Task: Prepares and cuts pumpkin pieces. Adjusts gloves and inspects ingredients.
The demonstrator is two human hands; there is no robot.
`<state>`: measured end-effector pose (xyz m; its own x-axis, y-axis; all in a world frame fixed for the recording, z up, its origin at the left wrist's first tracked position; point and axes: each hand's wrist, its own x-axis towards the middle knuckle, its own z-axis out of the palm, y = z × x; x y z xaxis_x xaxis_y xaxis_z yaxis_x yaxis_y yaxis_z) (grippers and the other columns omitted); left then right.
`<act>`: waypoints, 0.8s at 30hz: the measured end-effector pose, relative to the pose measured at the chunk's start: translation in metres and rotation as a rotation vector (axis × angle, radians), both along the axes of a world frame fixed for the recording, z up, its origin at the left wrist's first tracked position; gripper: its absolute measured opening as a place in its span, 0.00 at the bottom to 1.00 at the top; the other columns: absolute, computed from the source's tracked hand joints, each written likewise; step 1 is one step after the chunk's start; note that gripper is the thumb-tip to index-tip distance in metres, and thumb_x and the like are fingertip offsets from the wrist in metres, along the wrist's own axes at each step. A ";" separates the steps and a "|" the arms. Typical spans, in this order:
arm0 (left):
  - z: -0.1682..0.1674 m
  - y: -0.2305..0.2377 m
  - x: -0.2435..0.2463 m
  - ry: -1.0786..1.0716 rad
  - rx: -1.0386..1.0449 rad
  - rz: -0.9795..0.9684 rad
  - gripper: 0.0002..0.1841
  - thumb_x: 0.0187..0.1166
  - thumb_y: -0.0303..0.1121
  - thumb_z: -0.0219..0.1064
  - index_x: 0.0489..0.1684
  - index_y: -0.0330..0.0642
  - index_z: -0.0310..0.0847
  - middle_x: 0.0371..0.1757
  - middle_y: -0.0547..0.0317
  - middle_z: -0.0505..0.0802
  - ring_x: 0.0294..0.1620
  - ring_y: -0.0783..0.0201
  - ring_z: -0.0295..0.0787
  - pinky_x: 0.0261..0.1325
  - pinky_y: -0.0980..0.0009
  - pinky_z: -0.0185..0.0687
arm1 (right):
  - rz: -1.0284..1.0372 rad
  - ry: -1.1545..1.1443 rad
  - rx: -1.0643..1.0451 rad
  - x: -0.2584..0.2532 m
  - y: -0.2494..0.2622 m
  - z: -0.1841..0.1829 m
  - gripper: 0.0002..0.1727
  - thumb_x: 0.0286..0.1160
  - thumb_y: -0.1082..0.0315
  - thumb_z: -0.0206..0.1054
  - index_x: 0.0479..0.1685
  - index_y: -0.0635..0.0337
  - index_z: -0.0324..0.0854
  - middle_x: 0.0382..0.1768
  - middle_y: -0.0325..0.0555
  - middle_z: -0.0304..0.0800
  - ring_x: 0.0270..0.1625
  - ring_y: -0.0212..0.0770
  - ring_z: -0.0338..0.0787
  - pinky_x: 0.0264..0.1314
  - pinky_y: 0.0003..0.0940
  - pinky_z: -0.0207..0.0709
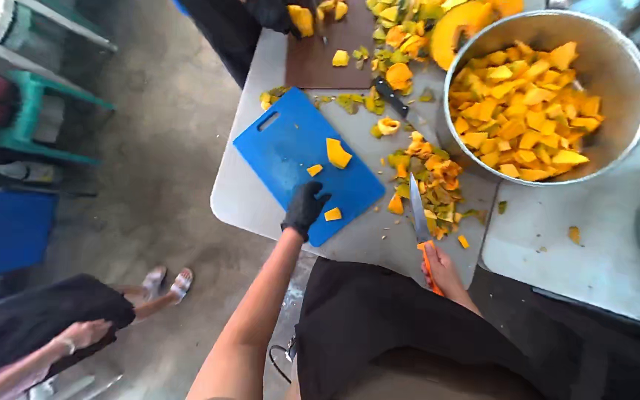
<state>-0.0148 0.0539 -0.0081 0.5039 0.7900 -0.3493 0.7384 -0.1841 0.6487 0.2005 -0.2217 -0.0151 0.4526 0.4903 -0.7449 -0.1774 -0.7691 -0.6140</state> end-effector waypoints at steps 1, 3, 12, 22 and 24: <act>-0.016 -0.012 -0.008 0.026 0.020 -0.045 0.31 0.75 0.41 0.77 0.77 0.40 0.76 0.71 0.37 0.84 0.69 0.38 0.82 0.70 0.39 0.77 | 0.055 -0.001 0.001 0.002 0.008 -0.001 0.24 0.97 0.54 0.45 0.60 0.69 0.74 0.20 0.38 0.72 0.16 0.30 0.73 0.21 0.28 0.73; -0.039 -0.035 -0.007 0.116 0.033 -0.129 0.40 0.69 0.47 0.80 0.84 0.48 0.72 0.82 0.37 0.76 0.77 0.33 0.75 0.73 0.35 0.73 | 0.141 -0.019 -0.002 0.004 0.023 0.002 0.25 0.97 0.54 0.45 0.65 0.69 0.74 0.21 0.40 0.73 0.17 0.32 0.74 0.22 0.30 0.74; -0.031 0.008 0.018 0.029 0.040 0.124 0.21 0.90 0.37 0.57 0.71 0.29 0.78 0.71 0.30 0.84 0.76 0.36 0.78 0.80 0.45 0.70 | 0.144 -0.101 0.019 -0.002 0.035 0.014 0.25 0.97 0.56 0.46 0.65 0.72 0.75 0.21 0.44 0.75 0.18 0.35 0.76 0.23 0.32 0.75; -0.023 0.045 0.037 0.282 -0.030 -0.005 0.21 0.84 0.37 0.65 0.71 0.38 0.79 0.76 0.37 0.81 0.76 0.40 0.79 0.74 0.41 0.76 | 0.000 -0.148 0.021 -0.010 0.011 0.007 0.26 0.96 0.54 0.50 0.64 0.73 0.78 0.25 0.48 0.80 0.23 0.38 0.78 0.30 0.38 0.76; -0.010 0.031 0.043 0.299 -0.128 -0.003 0.21 0.82 0.37 0.67 0.69 0.35 0.79 0.68 0.36 0.85 0.72 0.41 0.82 0.73 0.42 0.76 | -0.065 -0.150 0.028 -0.011 0.006 0.003 0.27 0.95 0.53 0.49 0.66 0.71 0.78 0.25 0.48 0.81 0.23 0.39 0.79 0.30 0.39 0.77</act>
